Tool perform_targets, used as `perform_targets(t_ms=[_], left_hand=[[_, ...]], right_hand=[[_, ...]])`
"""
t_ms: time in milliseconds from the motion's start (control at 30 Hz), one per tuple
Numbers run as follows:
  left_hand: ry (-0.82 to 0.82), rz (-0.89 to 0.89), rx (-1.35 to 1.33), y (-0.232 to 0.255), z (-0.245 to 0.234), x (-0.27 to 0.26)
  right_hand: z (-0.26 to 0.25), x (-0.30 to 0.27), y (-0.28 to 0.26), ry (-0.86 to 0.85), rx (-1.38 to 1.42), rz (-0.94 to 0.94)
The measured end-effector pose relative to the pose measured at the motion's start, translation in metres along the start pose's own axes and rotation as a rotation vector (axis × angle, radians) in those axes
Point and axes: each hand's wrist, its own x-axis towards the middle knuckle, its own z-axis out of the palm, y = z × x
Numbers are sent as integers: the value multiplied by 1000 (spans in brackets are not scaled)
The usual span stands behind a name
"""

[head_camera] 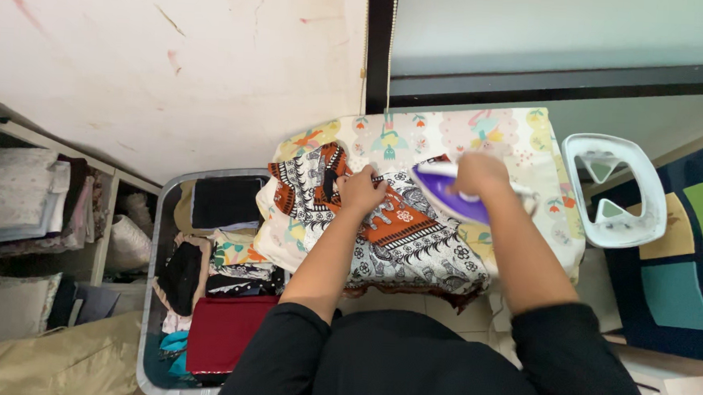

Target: The person irons a shirt on an ironing board, flipping and smoothing the fabric as they move the iron across different sections.

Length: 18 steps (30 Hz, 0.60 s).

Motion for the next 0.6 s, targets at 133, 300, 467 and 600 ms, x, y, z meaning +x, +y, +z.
perform_targets(t_ms=[133,300,467,600], left_hand=[[-41,-32,-3,5,-5,2],[-61,-54,9,4,-2,0],[-106,-39,-41,4,-7,0],[-220,-21,-107,25,-23,-5]], right_hand=[[22,-64,9,1,-19,1],[26,-49,58,131,97,322],[22,-25,114,478,-90,463],[41,-38,73,751,43,20]])
